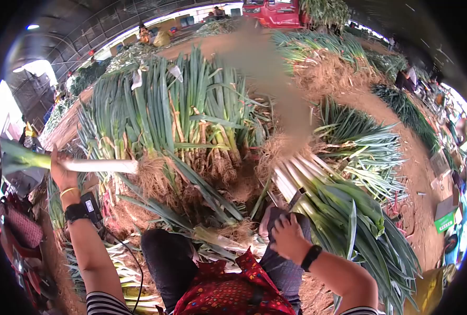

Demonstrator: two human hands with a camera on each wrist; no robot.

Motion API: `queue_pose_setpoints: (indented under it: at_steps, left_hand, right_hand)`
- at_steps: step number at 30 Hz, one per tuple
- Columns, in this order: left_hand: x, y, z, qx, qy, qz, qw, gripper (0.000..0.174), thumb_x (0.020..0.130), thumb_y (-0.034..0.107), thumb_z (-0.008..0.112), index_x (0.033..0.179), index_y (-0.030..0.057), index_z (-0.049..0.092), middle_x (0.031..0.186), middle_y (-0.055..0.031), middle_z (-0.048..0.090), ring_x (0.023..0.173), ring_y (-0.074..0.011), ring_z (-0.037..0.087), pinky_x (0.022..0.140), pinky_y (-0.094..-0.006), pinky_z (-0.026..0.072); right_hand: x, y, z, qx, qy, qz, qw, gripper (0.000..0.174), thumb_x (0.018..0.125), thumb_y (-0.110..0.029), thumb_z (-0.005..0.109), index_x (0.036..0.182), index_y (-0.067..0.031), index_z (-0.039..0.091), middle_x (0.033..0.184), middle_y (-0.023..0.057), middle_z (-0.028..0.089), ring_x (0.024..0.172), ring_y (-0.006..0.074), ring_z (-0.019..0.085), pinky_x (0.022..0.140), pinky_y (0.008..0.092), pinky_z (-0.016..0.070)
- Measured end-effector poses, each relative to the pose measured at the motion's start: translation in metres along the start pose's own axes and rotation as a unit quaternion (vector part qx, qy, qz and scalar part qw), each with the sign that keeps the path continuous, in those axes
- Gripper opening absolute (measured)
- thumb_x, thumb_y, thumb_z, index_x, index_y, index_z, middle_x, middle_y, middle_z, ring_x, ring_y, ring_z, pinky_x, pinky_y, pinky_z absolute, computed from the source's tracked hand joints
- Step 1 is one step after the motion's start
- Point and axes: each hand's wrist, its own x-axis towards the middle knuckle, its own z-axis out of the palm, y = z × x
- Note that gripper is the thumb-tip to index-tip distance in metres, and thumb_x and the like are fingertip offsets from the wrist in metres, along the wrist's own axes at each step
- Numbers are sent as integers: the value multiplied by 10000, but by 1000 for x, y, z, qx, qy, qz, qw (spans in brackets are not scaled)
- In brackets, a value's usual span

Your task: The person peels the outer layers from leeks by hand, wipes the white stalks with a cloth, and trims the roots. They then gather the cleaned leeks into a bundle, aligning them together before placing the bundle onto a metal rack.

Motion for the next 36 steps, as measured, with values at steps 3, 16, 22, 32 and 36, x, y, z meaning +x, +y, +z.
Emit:
queue_pose_setpoints:
  at_steps: [3,16,22,32,36]
  left_hand:
    - [-8,-28,38,-12,-111,3,994,256,814,70,637,684,136,427,559,46,387,469,-69,356,451,-225,323]
    - [-244,-149,285,84,-601,-195,771,169,763,76,664,820,60,506,529,36,430,382,-65,396,363,-208,284]
    - [-366,-190,363,77,-838,-258,475,223,734,105,684,798,65,474,536,42,442,388,-48,410,354,-198,300]
    - [-502,-270,405,71,-875,195,437,356,659,202,731,914,18,564,703,-65,597,653,-229,589,616,-356,473]
    - [-510,-315,382,-28,-722,327,609,268,717,206,672,933,86,569,1074,-78,536,1013,-272,494,857,-399,390]
  right_hand:
    - [-41,-30,-31,78,-72,-164,981,479,788,-509,518,976,-84,634,1019,123,600,1132,288,454,929,580,264]
    - [-115,139,-217,-73,443,244,860,454,694,-162,709,1123,-102,576,1089,106,562,999,273,531,834,377,414]
    - [-144,195,-224,-331,364,193,849,597,660,-195,714,1221,-222,513,1262,16,504,1140,216,482,979,411,327]
    - [-259,230,-145,-263,163,454,836,444,597,-75,700,1027,-158,625,973,7,620,855,205,603,746,335,481]
    - [-300,233,-108,-199,133,598,765,345,678,-164,700,1014,-172,622,976,17,614,870,216,603,728,344,493]
